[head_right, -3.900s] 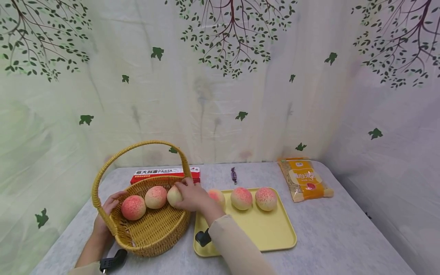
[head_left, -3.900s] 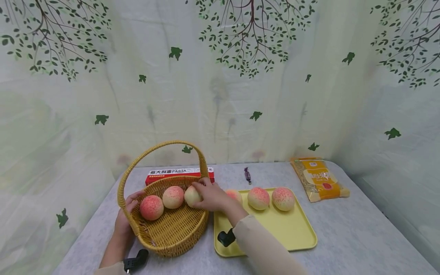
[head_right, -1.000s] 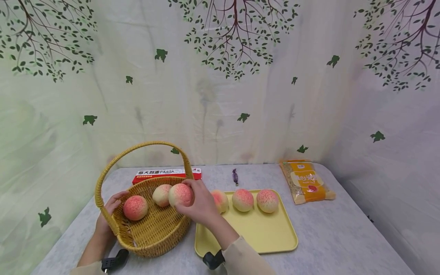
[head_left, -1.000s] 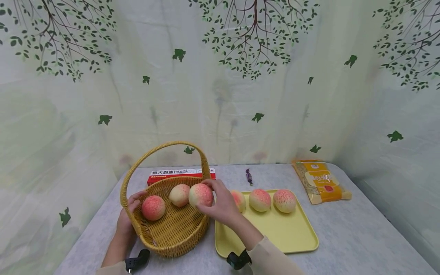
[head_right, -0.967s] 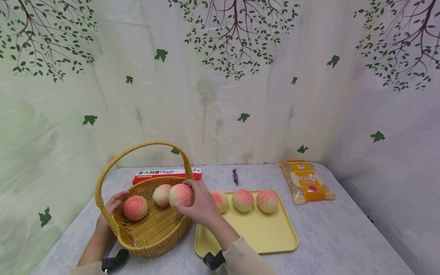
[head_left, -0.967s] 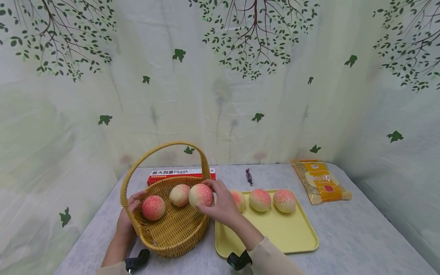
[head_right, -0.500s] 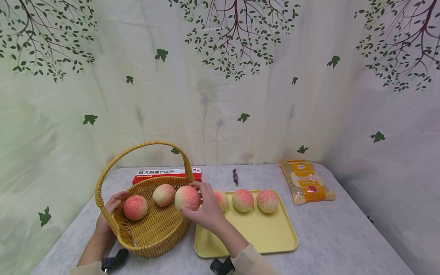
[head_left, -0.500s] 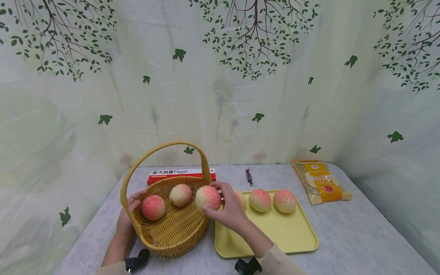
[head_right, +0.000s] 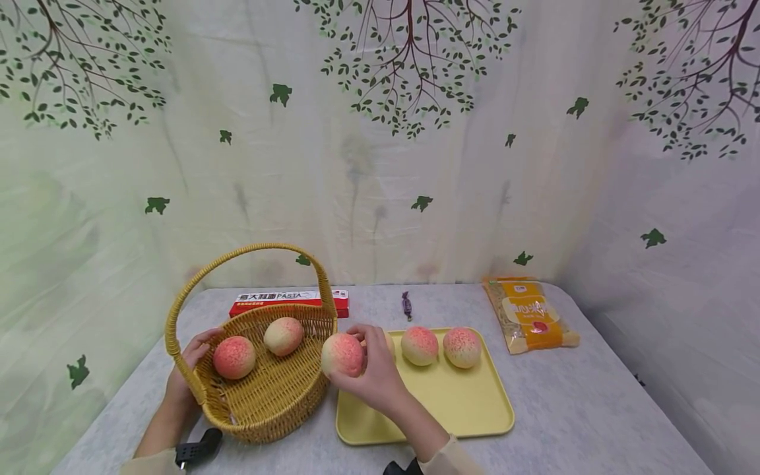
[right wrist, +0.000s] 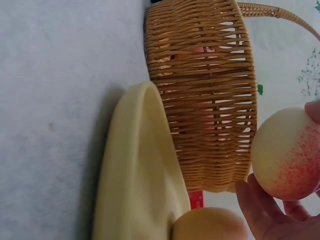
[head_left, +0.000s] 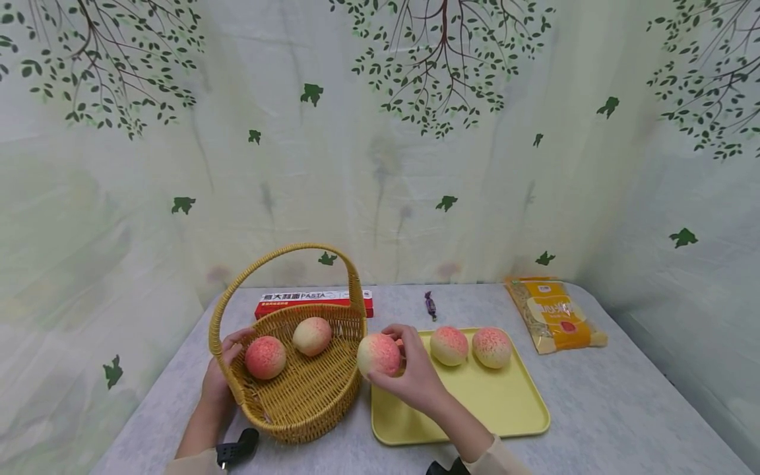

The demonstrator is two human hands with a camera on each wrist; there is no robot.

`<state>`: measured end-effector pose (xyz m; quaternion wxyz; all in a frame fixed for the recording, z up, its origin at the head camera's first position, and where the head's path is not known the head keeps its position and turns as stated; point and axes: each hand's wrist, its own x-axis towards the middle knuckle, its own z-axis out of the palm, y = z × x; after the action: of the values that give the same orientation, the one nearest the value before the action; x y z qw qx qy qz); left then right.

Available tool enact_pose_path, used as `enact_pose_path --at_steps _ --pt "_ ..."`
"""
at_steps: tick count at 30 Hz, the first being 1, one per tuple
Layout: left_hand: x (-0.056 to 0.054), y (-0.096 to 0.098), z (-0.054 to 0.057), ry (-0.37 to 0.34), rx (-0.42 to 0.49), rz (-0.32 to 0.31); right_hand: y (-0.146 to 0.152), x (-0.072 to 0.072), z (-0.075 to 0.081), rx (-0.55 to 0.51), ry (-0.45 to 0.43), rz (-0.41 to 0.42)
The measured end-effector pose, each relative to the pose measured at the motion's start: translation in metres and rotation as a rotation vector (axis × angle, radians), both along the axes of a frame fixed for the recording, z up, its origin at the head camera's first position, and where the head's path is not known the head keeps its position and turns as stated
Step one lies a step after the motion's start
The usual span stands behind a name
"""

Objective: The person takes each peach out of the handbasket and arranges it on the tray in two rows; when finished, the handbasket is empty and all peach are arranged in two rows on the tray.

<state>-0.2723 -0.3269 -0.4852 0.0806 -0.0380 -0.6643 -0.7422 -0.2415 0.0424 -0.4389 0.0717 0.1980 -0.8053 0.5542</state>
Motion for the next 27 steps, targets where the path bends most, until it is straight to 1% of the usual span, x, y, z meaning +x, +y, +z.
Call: enact_pose_path --at_steps 5,9,15,18,21,24,27 --pt "-0.001 -0.001 -0.001 0.027 0.012 -0.012 0.008 0.002 -0.009 -0.057 -0.052 0.066" --pt "-0.001 -0.002 -0.002 0.047 0.010 -0.015 0.014 0.003 -0.017 -0.073 -0.084 0.100" --pt "-0.002 -0.002 -0.003 0.027 0.023 -0.015 0.020 0.006 -0.023 -0.091 -0.142 0.135" --pt "-0.002 -0.001 -0.002 0.019 0.031 -0.013 0.023 0.008 -0.024 -0.078 -0.157 0.146" --pt "-0.001 -0.001 0.000 0.018 0.028 -0.003 0.027 0.009 -0.026 -0.044 -0.172 0.144" --pt "0.000 0.000 0.001 0.011 0.011 0.006 0.030 0.010 -0.028 -0.013 -0.186 0.135" --pt "0.001 0.000 0.001 0.017 0.012 0.002 0.033 0.010 -0.031 0.018 -0.177 0.134"
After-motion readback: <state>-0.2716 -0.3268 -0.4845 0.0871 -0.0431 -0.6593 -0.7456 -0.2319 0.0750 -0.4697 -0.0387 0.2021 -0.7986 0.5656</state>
